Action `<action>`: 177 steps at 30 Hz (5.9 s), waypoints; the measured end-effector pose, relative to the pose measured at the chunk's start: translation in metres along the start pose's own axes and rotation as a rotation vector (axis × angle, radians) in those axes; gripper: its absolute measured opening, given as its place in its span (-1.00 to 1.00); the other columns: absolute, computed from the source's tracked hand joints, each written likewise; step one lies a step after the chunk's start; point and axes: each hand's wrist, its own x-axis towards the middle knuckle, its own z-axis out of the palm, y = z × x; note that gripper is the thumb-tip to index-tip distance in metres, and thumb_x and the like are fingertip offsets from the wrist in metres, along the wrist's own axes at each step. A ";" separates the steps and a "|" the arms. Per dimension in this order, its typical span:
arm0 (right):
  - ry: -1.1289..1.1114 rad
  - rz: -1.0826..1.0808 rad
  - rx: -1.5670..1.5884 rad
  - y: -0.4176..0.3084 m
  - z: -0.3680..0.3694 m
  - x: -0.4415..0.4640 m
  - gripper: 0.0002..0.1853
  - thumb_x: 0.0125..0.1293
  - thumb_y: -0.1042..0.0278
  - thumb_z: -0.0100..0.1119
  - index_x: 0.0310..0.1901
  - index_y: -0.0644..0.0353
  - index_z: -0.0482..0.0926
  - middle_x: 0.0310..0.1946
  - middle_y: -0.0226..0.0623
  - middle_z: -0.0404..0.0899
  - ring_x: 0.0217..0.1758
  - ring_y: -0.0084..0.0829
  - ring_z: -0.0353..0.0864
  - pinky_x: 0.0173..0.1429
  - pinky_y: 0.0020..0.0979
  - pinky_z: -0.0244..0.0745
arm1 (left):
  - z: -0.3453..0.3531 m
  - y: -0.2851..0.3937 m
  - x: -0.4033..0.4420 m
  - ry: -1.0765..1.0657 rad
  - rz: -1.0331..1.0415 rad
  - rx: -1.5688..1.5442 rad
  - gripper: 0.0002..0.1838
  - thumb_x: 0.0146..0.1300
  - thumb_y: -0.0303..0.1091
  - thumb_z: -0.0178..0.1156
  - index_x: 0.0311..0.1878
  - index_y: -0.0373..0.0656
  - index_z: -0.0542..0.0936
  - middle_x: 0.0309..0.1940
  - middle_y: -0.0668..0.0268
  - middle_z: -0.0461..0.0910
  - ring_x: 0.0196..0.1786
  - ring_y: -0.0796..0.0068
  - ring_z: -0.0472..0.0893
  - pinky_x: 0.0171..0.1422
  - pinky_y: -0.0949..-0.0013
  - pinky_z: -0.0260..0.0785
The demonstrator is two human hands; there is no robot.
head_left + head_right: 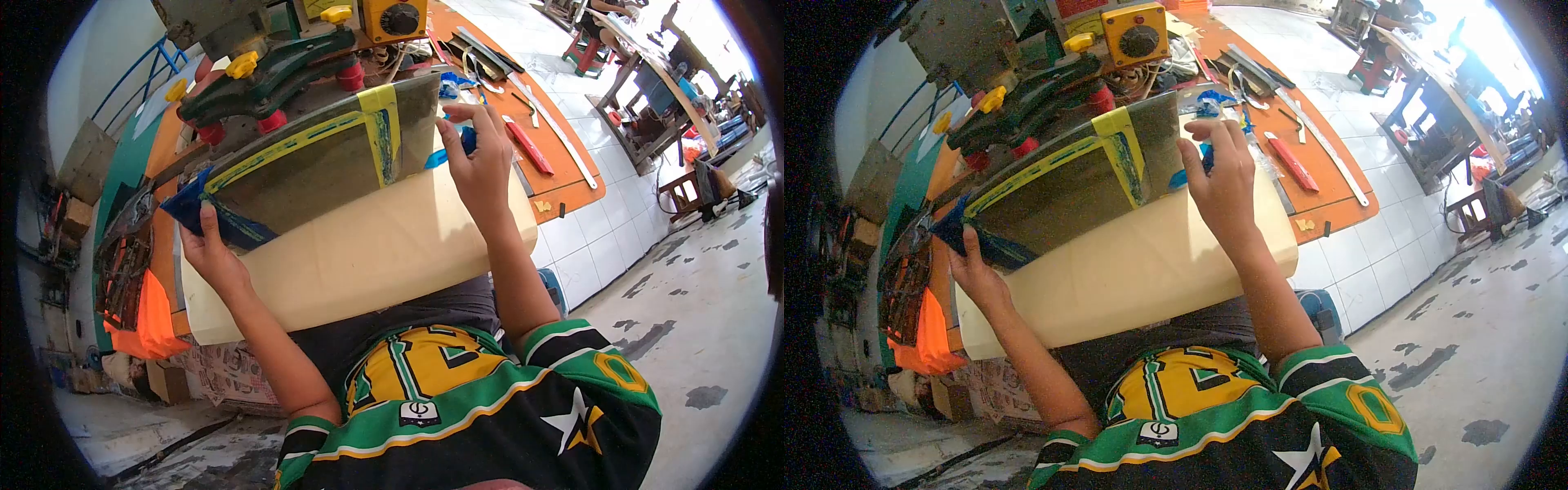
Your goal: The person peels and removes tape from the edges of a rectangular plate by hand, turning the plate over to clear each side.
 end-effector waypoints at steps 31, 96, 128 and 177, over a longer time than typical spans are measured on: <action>0.120 -0.088 -0.129 0.016 0.019 0.008 -0.86 0.29 0.38 0.39 -0.23 0.13 0.59 -0.24 -0.27 0.61 -0.33 -0.16 0.68 -0.32 -0.18 0.58 | 0.005 0.005 -0.002 0.006 0.050 -0.004 -0.45 0.42 -0.26 0.43 0.34 -0.32 0.52 0.11 0.32 0.65 0.07 0.54 0.59 0.29 0.44 0.38; -0.037 0.440 0.772 0.038 0.028 0.004 -0.77 0.57 0.20 0.26 -0.11 0.20 0.59 -0.30 -0.46 0.59 -0.48 -0.72 0.42 -0.42 -0.64 0.30 | -0.010 -0.003 -0.005 -0.009 0.047 0.030 -0.50 0.46 -0.28 0.36 0.35 -0.29 0.52 0.16 0.32 0.62 0.16 0.45 0.55 0.34 0.33 0.34; 0.211 0.532 0.992 0.072 0.006 0.007 -0.86 0.36 0.59 -0.07 -0.17 0.25 0.52 -0.39 -0.22 0.62 -0.58 -0.62 0.33 -0.53 -0.58 0.20 | -0.093 -0.011 -0.073 -0.401 0.574 0.266 -0.87 0.39 -0.41 0.30 -0.16 -0.20 0.53 -0.18 0.06 0.74 -0.03 0.09 0.75 0.23 0.02 0.57; -0.627 0.433 -0.010 0.084 -0.026 -0.028 -0.70 0.38 0.13 0.35 -0.17 0.25 0.74 -0.20 -0.10 0.75 -0.07 -0.14 0.74 0.07 -0.17 0.57 | -0.089 0.017 -0.077 -0.637 0.253 0.691 -0.68 0.03 -0.54 0.30 -0.07 -0.18 0.69 0.03 0.14 0.80 0.25 0.13 0.70 0.60 -0.05 0.22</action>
